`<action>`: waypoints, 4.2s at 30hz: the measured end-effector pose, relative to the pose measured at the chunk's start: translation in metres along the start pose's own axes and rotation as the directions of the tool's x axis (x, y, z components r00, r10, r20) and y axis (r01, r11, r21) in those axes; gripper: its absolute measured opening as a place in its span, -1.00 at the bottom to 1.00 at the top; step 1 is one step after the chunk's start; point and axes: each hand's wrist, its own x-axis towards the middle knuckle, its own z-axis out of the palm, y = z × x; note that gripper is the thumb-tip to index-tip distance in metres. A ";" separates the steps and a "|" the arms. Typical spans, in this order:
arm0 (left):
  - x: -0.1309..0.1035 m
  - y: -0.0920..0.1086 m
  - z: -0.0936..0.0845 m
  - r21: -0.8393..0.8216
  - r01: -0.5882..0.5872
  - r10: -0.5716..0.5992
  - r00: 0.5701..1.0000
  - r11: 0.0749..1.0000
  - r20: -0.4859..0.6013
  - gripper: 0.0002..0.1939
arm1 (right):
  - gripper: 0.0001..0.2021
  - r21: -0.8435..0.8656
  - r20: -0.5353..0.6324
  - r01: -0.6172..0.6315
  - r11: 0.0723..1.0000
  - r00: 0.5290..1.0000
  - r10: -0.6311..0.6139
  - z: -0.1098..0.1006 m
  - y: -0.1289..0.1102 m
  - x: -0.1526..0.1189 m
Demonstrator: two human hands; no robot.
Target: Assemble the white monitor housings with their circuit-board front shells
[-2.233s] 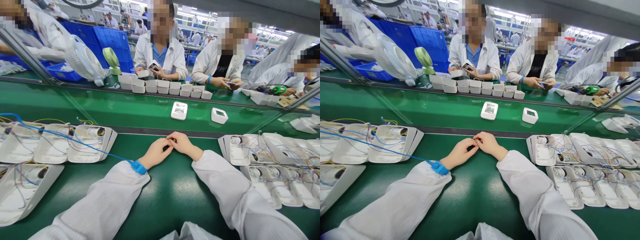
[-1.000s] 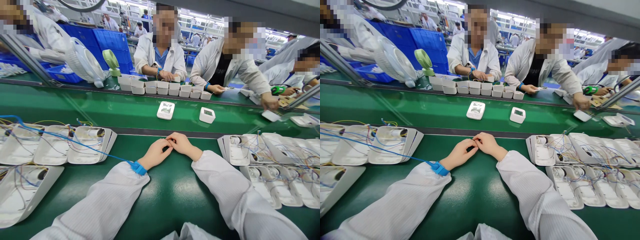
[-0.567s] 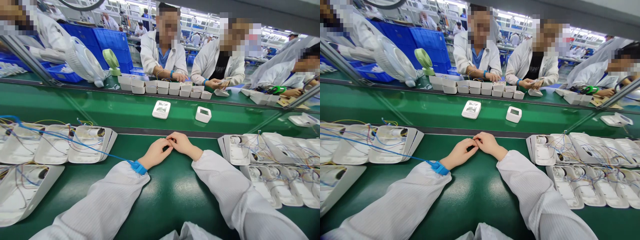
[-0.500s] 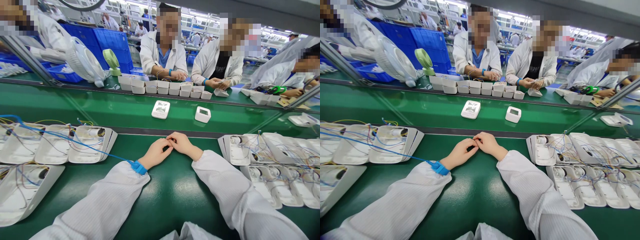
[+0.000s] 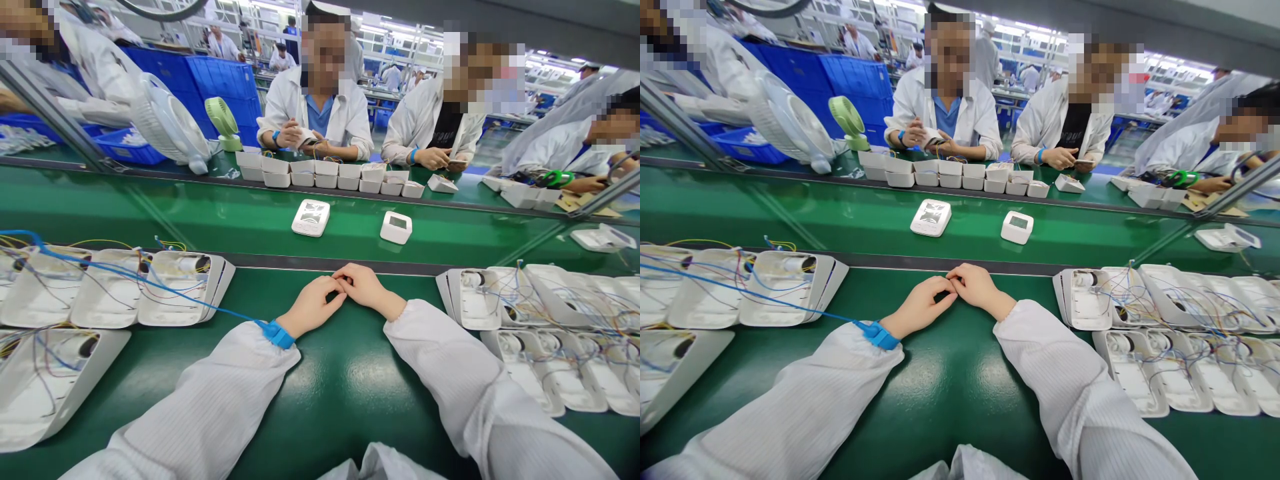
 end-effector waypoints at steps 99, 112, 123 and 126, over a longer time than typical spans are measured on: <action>0.004 -0.003 0.007 0.177 0.114 -0.130 0.988 0.978 0.081 -0.73 | -0.54 0.119 -0.014 -0.442 0.889 0.895 0.446 -0.009 0.013 0.014; 0.007 0.005 0.009 0.318 0.163 -0.190 0.980 0.934 0.056 -0.73 | -0.52 0.121 0.000 -0.301 0.946 0.953 0.304 -0.008 0.030 0.013; 0.005 0.000 0.021 0.398 0.232 -0.128 0.954 0.888 -0.270 -0.59 | -0.65 -0.253 0.206 -0.164 0.953 0.954 0.219 0.010 0.011 0.025; 0.005 0.004 0.020 0.433 0.243 -0.155 0.961 0.868 -0.229 -0.49 | -0.71 -0.349 0.240 -0.196 0.916 0.927 0.290 0.009 -0.003 0.039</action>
